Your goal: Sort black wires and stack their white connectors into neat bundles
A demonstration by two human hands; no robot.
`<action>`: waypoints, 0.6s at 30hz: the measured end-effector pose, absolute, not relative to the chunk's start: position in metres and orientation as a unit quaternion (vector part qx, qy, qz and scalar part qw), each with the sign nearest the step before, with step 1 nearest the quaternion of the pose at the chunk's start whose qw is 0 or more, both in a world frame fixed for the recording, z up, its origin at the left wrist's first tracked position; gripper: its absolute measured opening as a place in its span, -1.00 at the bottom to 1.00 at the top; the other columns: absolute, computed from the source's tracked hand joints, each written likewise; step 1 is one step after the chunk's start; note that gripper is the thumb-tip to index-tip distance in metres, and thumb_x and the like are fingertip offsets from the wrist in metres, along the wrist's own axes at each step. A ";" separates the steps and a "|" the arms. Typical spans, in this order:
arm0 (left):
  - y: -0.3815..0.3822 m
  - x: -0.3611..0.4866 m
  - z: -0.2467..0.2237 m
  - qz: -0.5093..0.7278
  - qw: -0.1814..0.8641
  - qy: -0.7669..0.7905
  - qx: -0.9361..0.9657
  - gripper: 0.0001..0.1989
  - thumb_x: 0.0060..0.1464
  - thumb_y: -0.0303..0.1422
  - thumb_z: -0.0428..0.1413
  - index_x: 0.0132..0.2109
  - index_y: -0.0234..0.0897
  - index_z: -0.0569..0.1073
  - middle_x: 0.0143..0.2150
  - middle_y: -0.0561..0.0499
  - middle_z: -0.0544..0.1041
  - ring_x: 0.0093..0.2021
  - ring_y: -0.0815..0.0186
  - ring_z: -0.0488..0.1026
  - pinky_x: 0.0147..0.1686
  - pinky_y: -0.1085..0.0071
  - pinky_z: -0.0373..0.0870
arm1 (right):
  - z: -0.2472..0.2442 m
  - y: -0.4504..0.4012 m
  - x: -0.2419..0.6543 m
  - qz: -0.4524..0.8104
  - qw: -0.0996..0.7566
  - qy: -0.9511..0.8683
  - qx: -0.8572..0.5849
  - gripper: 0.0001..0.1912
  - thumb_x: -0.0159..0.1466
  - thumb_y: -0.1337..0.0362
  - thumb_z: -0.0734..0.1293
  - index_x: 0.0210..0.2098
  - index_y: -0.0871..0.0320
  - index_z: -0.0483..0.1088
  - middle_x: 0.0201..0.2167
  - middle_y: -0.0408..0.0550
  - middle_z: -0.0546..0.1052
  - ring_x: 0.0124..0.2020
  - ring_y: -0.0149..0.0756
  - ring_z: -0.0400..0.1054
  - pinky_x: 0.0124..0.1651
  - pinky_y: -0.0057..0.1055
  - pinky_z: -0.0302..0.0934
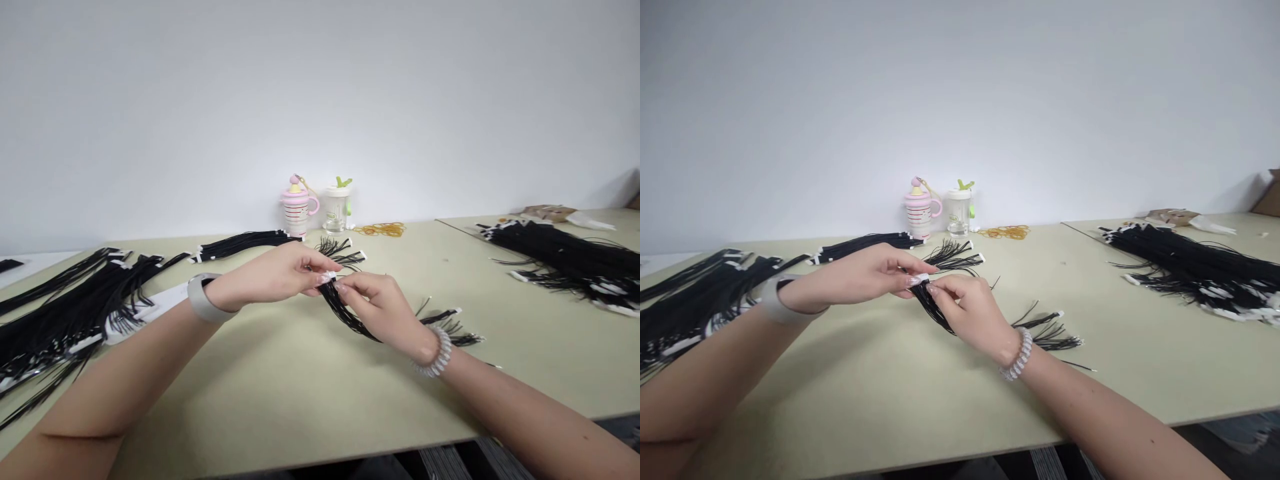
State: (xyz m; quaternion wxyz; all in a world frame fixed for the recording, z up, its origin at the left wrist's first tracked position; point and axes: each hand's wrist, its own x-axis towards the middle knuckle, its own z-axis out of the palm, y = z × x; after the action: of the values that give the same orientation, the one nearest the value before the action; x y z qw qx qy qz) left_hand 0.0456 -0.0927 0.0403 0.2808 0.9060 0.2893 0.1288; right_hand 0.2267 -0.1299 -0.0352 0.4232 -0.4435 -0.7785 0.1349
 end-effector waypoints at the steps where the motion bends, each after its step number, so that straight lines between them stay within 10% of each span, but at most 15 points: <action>1: -0.093 0.046 0.040 0.127 0.278 0.291 0.907 -0.64 0.09 -0.24 -0.09 -0.05 -0.23 0.45 -0.38 0.03 0.46 -0.39 0.41 0.35 -0.40 0.51 0.26 | -0.035 -0.130 0.227 0.121 0.425 -0.781 -0.442 -0.72 0.25 0.27 0.13 -0.46 0.22 0.39 -0.59 -0.16 0.34 -0.53 -0.49 0.14 -0.45 -0.52 0.02; 18: -0.093 0.052 0.034 0.152 0.396 0.336 0.841 -0.68 0.06 -0.25 -0.02 -0.09 -0.26 0.44 -0.24 -0.04 0.53 -0.30 0.34 0.51 -0.29 0.45 0.47 | -0.039 -0.129 0.224 -0.060 0.381 -0.784 -0.487 -0.85 0.10 0.41 0.17 -0.46 0.22 0.37 -0.67 -0.20 0.32 -0.65 -0.54 0.05 -0.52 -0.55 -0.07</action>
State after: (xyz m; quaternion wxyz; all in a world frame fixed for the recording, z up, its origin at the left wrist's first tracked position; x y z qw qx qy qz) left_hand 0.0520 -0.0934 0.0343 0.3963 0.8407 0.3364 0.1515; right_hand 0.2237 -0.1287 -0.0390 0.3810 -0.4871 -0.7835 -0.0604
